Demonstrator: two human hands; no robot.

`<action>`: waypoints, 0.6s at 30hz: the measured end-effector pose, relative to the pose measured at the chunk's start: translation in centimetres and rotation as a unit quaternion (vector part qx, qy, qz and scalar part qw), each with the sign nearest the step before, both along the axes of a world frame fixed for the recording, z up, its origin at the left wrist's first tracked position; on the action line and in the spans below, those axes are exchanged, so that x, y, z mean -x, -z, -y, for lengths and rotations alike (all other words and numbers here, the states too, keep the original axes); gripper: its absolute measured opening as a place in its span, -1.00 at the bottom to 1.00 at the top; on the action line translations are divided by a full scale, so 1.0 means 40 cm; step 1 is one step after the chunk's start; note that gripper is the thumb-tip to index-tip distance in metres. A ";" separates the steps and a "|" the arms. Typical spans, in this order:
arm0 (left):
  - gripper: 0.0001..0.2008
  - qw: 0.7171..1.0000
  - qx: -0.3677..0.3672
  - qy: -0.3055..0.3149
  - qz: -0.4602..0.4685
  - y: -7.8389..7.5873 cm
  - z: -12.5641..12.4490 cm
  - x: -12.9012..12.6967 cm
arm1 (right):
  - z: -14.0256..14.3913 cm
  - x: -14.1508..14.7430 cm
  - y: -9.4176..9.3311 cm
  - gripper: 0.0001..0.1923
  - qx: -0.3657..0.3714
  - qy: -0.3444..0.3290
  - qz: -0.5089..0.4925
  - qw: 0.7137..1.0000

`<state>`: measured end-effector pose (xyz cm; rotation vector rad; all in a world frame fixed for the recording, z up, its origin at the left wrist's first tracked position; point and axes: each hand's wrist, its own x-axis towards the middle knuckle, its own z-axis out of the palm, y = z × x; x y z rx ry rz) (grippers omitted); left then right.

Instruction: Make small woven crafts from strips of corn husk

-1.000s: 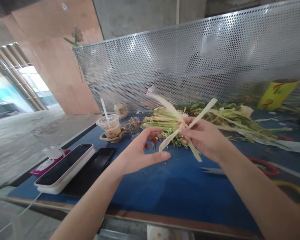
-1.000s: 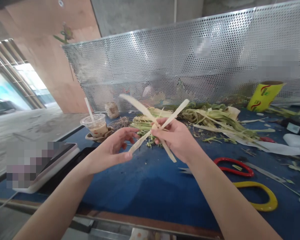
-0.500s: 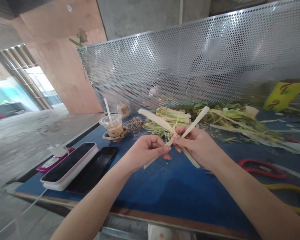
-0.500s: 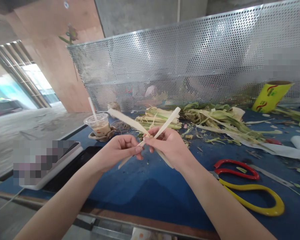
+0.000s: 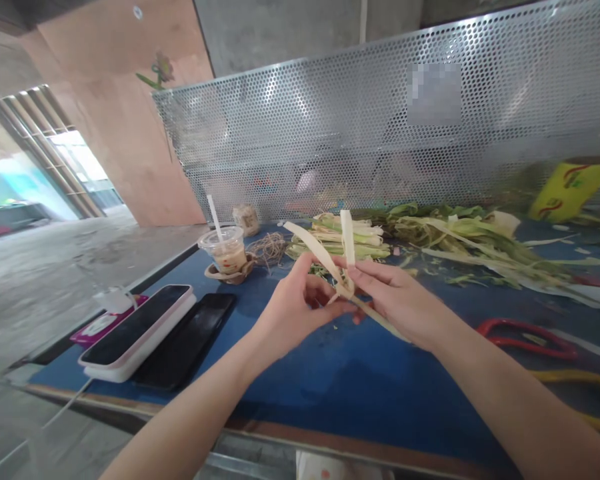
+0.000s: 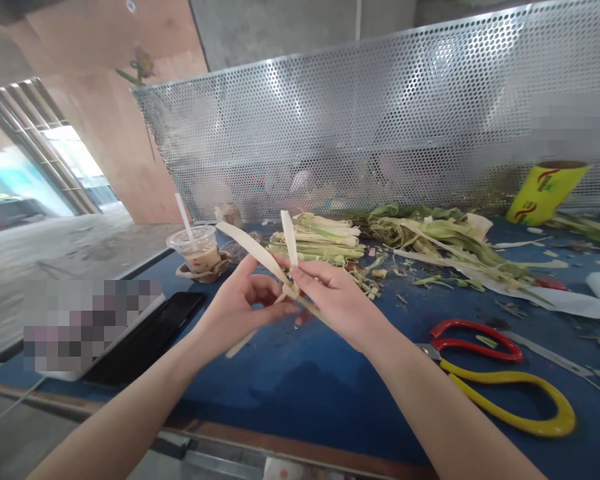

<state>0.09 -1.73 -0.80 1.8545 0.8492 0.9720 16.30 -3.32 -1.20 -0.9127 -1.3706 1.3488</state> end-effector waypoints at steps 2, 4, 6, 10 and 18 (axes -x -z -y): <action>-0.54 1.000 0.013 0.010 0.026 0.005 -0.004 -0.006 | 0.002 0.001 0.000 -0.64 -0.030 0.039 0.061 0.997; -0.65 0.998 0.033 0.041 0.042 0.009 -0.007 -0.010 | 0.006 0.004 0.002 -0.66 -0.085 0.079 0.121 0.986; -0.77 0.996 0.046 0.068 0.044 0.012 -0.008 -0.013 | 0.012 0.007 0.004 -0.68 -0.137 0.101 0.170 0.971; -0.83 0.997 0.047 0.052 0.038 0.009 -0.008 -0.013 | 0.020 -0.006 -0.002 -0.56 -0.131 0.078 0.166 0.974; -0.83 0.998 0.032 0.032 0.033 -0.008 -0.030 0.012 | 0.004 -0.064 -0.028 -0.80 -0.145 0.029 0.309 0.939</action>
